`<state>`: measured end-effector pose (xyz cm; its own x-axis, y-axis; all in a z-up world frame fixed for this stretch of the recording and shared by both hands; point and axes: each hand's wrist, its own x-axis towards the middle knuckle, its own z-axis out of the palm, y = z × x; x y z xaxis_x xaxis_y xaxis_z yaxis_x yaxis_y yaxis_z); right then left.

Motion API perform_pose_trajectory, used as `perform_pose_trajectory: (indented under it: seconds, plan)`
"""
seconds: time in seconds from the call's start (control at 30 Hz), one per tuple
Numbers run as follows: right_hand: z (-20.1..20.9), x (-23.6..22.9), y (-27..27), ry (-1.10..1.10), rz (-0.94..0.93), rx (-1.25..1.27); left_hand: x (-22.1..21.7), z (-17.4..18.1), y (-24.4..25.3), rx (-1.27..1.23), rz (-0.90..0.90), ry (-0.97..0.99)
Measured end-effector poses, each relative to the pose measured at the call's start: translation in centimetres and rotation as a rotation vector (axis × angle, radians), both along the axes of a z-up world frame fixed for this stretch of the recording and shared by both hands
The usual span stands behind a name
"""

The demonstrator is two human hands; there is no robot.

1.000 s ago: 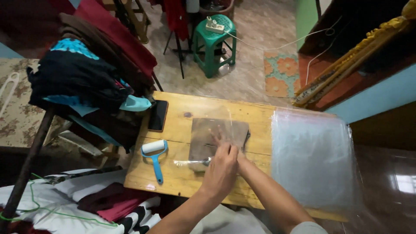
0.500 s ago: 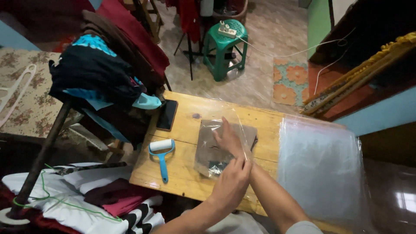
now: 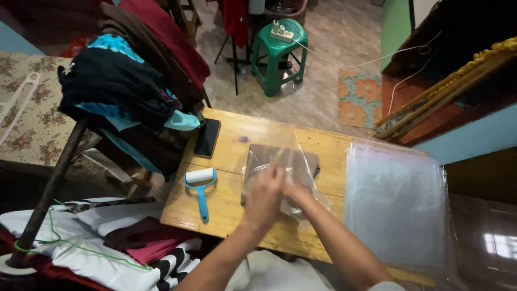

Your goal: Lint rolling a pair of brown pants, folding them, and placing them into a plastic bag.

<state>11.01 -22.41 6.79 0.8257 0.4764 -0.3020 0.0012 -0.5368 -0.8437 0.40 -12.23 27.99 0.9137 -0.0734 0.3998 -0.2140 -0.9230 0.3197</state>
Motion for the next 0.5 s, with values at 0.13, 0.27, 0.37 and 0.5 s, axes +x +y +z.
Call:
perform_pose_trajectory:
  seconds: [0.13, 0.27, 0.37, 0.5]
  plan:
    - [-3.9, 0.5, -3.3, -0.1, 0.454, -0.33, 1.8, -5.7, 3.3, 0.003, 0.113, 0.019]
    - [11.3, -1.7, -5.3, 0.194, 0.551, -0.114, 2.3, -7.8, 4.8, 0.022, 0.082, 0.064]
    - [10.2, -0.7, -9.9, 0.537, 0.342, 0.303, 2.2, -6.9, 5.0, 0.085, 0.09, 0.14]
    - [-5.5, 3.3, -17.4, 0.479, -0.632, 0.591, 2.1, -7.0, 5.2, 0.103, 0.091, 0.188]
